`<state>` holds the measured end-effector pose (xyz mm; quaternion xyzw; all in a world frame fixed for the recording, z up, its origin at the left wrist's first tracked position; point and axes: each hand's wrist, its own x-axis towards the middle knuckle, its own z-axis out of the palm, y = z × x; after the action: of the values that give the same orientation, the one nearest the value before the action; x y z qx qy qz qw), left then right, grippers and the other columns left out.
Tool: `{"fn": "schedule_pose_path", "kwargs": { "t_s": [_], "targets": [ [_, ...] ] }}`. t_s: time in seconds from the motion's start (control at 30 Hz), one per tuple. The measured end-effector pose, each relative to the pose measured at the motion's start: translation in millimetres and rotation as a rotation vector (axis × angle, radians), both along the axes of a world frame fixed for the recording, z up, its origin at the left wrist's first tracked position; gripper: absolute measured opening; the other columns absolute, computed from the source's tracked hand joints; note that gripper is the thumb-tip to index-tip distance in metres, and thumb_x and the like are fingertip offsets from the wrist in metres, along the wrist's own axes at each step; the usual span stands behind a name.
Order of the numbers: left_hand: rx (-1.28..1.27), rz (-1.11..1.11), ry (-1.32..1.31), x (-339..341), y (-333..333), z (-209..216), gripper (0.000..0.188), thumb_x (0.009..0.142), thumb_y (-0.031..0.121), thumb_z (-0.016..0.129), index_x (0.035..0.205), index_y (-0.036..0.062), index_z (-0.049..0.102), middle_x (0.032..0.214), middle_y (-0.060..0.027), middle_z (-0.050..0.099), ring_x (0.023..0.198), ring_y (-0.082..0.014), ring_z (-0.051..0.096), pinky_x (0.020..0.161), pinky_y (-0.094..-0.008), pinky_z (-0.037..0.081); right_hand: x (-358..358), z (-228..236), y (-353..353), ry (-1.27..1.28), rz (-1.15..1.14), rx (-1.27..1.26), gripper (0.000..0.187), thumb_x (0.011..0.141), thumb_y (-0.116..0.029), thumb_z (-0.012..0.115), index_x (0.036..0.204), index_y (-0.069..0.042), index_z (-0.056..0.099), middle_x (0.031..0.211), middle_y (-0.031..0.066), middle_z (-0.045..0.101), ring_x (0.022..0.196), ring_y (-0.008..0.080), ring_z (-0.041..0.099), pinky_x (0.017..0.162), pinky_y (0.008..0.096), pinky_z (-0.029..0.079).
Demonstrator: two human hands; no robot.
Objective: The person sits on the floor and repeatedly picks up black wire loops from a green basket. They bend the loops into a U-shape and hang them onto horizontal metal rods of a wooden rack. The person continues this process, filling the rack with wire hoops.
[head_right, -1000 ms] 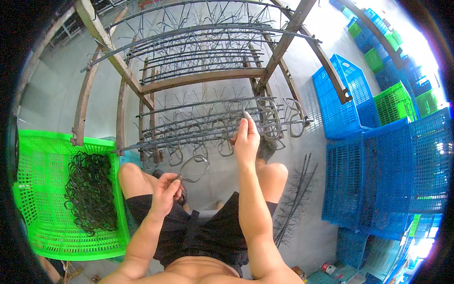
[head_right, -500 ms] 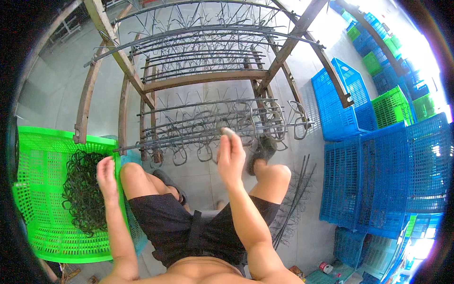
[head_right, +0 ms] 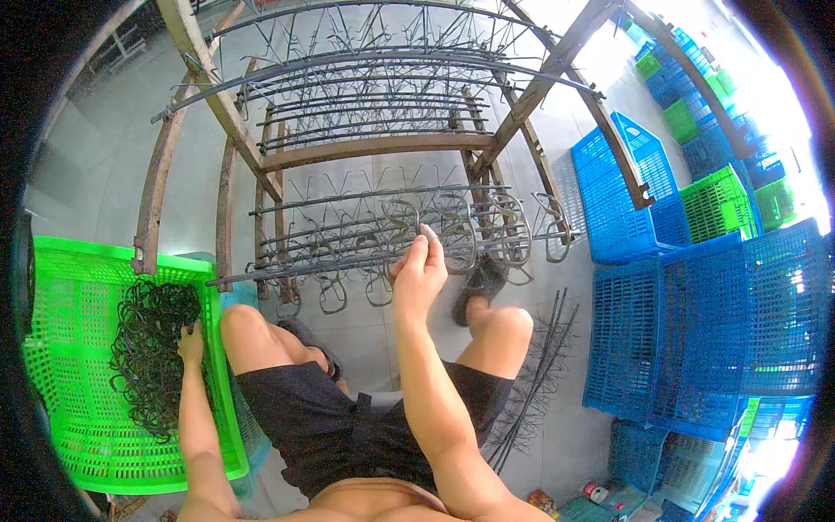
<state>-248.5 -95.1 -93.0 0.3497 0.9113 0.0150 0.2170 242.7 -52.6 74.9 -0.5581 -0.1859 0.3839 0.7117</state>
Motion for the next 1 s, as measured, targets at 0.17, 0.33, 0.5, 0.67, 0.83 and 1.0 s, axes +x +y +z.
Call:
{"fn": "schedule_pose_path", "kwargs": {
  "t_s": [0.17,0.33,0.5,0.67,0.83,1.0],
  "targets": [
    [0.283,0.161,0.239,53,13,39,0.048,0.090,0.046,0.046,0.123,0.0119,0.044,0.128,-0.0230,0.037,0.115,-0.0427,0.038,0.089,-0.0542,0.037,-4,-3,2,0.062,-0.008,0.022,0.028,0.095,-0.016,0.044,0.116,-0.001,0.053,0.060,-0.0046,0.039,0.046,0.0033,0.036,0.040,0.0191,0.031],
    [0.186,-0.126,0.045,18,20,20,0.046,0.094,0.042,0.041,0.127,0.0093,0.045,0.125,-0.0178,0.041,0.108,-0.0398,0.046,0.089,-0.0485,0.040,-13,-2,10,0.105,-0.098,0.033,0.023,0.094,-0.019,0.047,0.106,-0.002,0.055,0.056,-0.0047,0.036,0.045,0.0044,0.034,0.039,0.0200,0.026],
    [0.335,-0.074,-0.195,14,11,25,0.051,0.093,0.044,0.042,0.126,0.0051,0.047,0.121,-0.0172,0.046,0.104,-0.0346,0.049,0.086,-0.0459,0.041,-2,1,9,0.006,0.048,-0.022,0.028,0.094,-0.017,0.047,0.115,0.000,0.055,0.058,-0.0062,0.037,0.045,0.0028,0.034,0.039,0.0193,0.029],
    [-0.085,-0.313,-0.096,33,7,76,0.043,0.087,0.032,0.057,0.114,-0.0008,0.048,0.120,-0.0168,0.043,0.097,-0.0313,0.051,0.078,-0.0419,0.042,-17,-5,3,-0.282,0.120,-0.074,0.032,0.094,-0.018,0.048,0.119,0.000,0.054,0.060,-0.0053,0.043,0.044,0.0022,0.034,0.040,0.0201,0.030],
    [0.255,-0.204,-0.179,25,-1,68,0.026,0.087,0.023,0.058,0.087,0.0018,0.043,0.088,-0.0096,0.040,0.066,-0.0230,0.038,0.063,-0.0424,0.034,-18,-4,5,-0.457,0.089,-0.146,0.030,0.093,-0.018,0.049,0.115,0.002,0.056,0.067,-0.0029,0.048,0.059,0.0044,0.040,0.051,0.0207,0.035],
    [0.507,-0.057,-0.369,26,-12,96,0.026,0.092,0.030,0.053,0.085,0.0052,0.049,0.068,-0.0032,0.044,0.062,-0.0135,0.043,0.055,-0.0320,0.035,-5,-15,6,-0.474,0.035,-0.076,0.028,0.094,-0.017,0.047,0.113,0.002,0.056,0.063,-0.0038,0.044,0.055,0.0038,0.037,0.048,0.0211,0.032]
  ]
}}
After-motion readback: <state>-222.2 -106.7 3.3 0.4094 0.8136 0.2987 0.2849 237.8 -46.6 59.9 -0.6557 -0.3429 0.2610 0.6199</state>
